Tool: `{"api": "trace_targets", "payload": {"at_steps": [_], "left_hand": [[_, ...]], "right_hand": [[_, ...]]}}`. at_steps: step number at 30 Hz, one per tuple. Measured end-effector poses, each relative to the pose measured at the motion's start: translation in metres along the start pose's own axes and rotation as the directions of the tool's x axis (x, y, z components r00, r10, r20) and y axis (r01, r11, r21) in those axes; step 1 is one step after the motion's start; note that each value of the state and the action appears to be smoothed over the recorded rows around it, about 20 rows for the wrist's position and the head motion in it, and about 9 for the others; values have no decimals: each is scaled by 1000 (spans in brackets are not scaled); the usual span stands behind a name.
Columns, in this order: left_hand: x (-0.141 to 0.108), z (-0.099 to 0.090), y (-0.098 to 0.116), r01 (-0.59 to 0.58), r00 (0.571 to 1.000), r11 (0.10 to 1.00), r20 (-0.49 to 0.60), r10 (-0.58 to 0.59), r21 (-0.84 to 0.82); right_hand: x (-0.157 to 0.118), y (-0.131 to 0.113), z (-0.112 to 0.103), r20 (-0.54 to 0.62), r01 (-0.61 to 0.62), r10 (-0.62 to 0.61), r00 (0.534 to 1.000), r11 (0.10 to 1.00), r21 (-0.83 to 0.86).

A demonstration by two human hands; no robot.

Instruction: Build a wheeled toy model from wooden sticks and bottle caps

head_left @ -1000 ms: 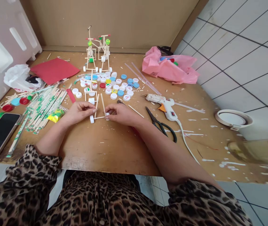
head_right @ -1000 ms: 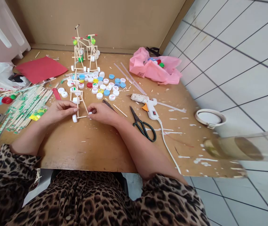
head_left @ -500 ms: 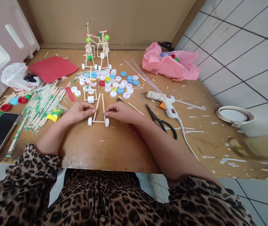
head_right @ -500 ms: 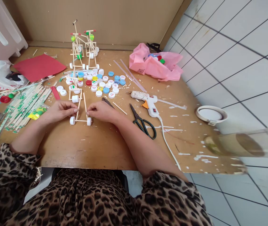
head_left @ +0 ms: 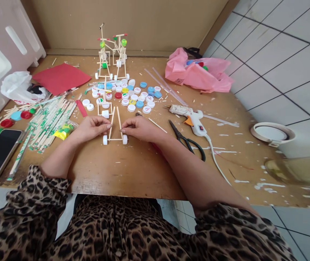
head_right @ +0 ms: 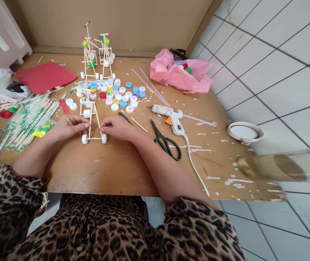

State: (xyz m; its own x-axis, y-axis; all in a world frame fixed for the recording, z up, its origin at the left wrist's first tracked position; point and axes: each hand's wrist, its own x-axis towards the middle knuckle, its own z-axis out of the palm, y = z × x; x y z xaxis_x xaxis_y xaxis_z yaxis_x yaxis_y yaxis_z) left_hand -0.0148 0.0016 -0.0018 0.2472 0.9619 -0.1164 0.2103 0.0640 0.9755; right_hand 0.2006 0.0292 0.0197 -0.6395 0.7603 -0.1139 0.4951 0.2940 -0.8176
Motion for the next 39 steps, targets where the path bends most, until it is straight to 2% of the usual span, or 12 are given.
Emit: {"api": "trace_targets", "payload": {"at_steps": [12,17,21,25,30,34,39], "left_hand": [[-2,2,6,-10,1000,999,-14,9,-41],[-3,2,6,-7,1000,999,-13,6,-37],[-5,4,7,-41,999,996,-25,39,-73],[-7,5,12,-144,985,984,-112,132,-108],[-5,6,19,-287,940,948,-228,252,-135],[-3,7,24,-326,922,935,-265,283,-137],[-1,10,29,-348,914,928,-269,304,-133]], "right_hand": [[0,-4,5,-18,-3,5,1000,993,116],[3,-6,11,-159,-13,45,986,981,193],[3,-6,13,-251,66,-21,968,982,174],[2,-5,17,-246,110,-61,967,976,191],[2,-6,21,-222,96,-48,974,972,213],[1,-9,23,-179,81,-38,983,968,238],[0,-14,22,-178,83,-43,983,971,223]]}}
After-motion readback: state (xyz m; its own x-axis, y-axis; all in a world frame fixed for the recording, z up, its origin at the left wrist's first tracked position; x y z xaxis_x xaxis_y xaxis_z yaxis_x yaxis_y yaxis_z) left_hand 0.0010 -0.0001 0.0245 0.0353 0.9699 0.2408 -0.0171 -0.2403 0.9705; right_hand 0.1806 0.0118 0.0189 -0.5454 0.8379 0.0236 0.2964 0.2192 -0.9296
